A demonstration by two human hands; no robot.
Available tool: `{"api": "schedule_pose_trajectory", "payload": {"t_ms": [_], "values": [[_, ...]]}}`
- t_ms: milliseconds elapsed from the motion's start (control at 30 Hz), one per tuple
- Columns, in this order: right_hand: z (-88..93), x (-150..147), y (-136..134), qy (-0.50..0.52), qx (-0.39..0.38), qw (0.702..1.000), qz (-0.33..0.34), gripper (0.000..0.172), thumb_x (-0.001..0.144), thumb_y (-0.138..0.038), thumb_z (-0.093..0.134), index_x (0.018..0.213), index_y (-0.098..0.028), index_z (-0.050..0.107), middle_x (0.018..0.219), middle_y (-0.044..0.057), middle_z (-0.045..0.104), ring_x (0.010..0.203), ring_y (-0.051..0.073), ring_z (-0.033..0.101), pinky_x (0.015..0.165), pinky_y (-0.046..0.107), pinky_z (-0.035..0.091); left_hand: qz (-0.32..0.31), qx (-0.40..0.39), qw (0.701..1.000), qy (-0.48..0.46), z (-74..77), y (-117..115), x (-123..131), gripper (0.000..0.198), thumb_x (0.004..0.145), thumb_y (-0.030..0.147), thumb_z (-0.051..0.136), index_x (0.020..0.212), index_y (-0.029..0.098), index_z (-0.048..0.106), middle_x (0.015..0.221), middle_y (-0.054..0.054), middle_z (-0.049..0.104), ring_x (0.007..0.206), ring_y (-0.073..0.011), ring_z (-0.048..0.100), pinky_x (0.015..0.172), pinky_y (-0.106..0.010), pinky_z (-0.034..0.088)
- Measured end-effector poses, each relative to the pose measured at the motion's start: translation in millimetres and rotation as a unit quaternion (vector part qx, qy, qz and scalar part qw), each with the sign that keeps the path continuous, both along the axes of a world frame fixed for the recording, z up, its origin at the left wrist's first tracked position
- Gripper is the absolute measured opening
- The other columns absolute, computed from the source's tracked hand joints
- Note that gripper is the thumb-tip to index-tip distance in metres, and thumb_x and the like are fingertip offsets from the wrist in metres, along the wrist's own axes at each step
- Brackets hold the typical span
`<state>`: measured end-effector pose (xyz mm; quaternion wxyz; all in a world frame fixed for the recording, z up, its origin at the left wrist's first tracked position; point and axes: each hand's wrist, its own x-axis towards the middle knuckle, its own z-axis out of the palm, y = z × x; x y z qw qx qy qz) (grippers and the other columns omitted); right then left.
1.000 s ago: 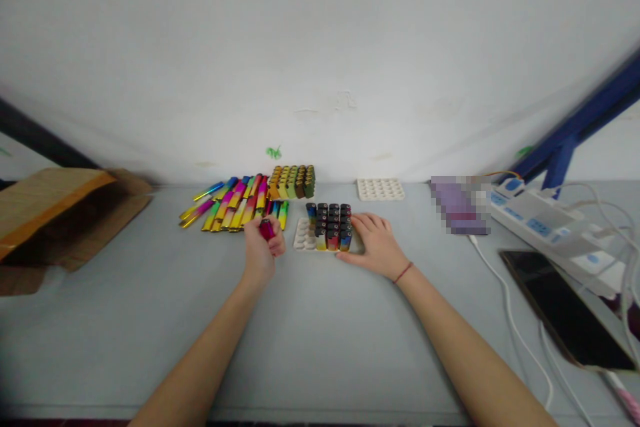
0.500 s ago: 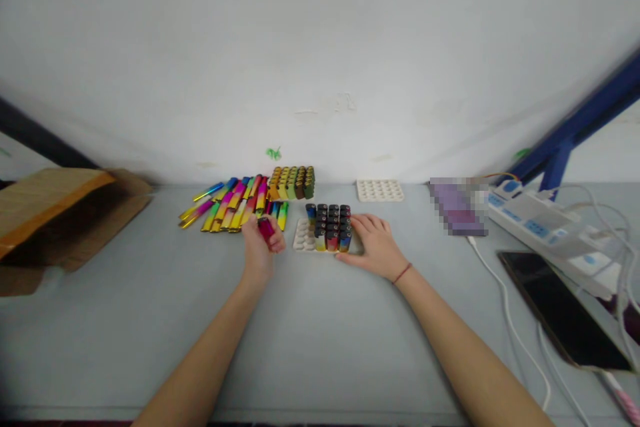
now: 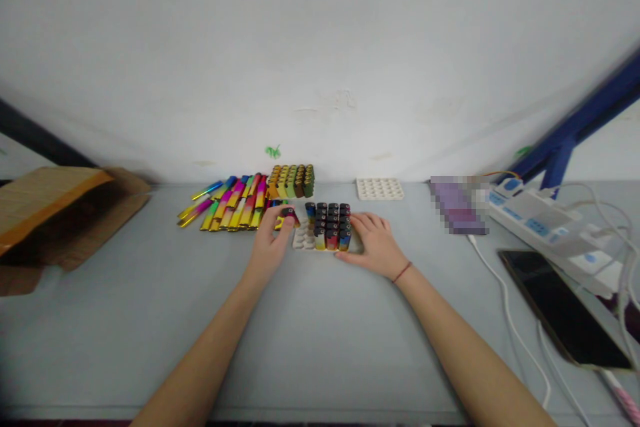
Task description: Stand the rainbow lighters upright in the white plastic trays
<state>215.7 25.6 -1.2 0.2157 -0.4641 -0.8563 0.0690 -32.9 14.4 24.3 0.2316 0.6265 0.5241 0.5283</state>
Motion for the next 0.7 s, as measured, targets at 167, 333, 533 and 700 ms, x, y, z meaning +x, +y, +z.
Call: {"api": "schedule_pose_trajectory", "payload": {"t_ms": [167, 333, 533, 700], "values": [[1.0, -0.7, -0.4, -0.001, 0.002, 1.0, 0.002, 0.075, 0.082, -0.069, 0.06, 0.136, -0.019, 0.052, 0.134, 0.017, 0.059, 0.122, 0.037, 0.051, 0.099, 0.053, 0.04, -0.024, -0.017, 1.0, 0.009, 0.3, 0.6, -0.5, 0.026, 0.088, 0.038, 0.058, 0.104, 0.023, 0.07, 0.11, -0.008, 0.073, 0.107, -0.0237, 0.063, 0.101, -0.037, 0.043], [1.1, -0.9, -0.6, -0.002, 0.004, 1.0, 0.002, 0.075, 0.082, -0.068, 0.061, 0.136, -0.017, 0.052, 0.134, 0.018, 0.06, 0.122, 0.037, 0.051, 0.099, 0.053, 0.04, -0.039, -0.02, 0.998, 0.044, -2.4, 2.4, 0.9, 0.023, 0.089, 0.034, 0.058, 0.104, 0.023, 0.071, 0.109, -0.007, 0.075, 0.105, -0.0241, 0.065, 0.099, -0.037, 0.044], [-0.4, -0.7, -0.1, 0.0, 0.005, 1.0, 0.002, 0.077, 0.081, -0.07, 0.061, 0.137, -0.018, 0.052, 0.135, 0.018, 0.059, 0.123, 0.037, 0.05, 0.1, 0.054, 0.04, -0.019, -0.037, 0.993, 0.113, -1.7, 2.2, 3.0, 0.025, 0.089, 0.031, 0.058, 0.11, 0.024, 0.07, 0.108, -0.007, 0.075, 0.105, -0.0259, 0.064, 0.099, -0.041, 0.043], [-1.1, -0.1, 0.0, 0.003, 0.005, 1.0, 0.002, 0.077, 0.081, -0.069, 0.062, 0.138, -0.019, 0.051, 0.135, 0.018, 0.059, 0.122, 0.037, 0.051, 0.1, 0.054, 0.04, 0.029, -0.024, 0.993, 0.115, -1.5, 0.3, 6.2, 0.025, 0.089, 0.029, 0.06, 0.113, 0.024, 0.066, 0.102, -0.007, 0.075, 0.103, -0.0258, 0.066, 0.1, -0.042, 0.041]]}}
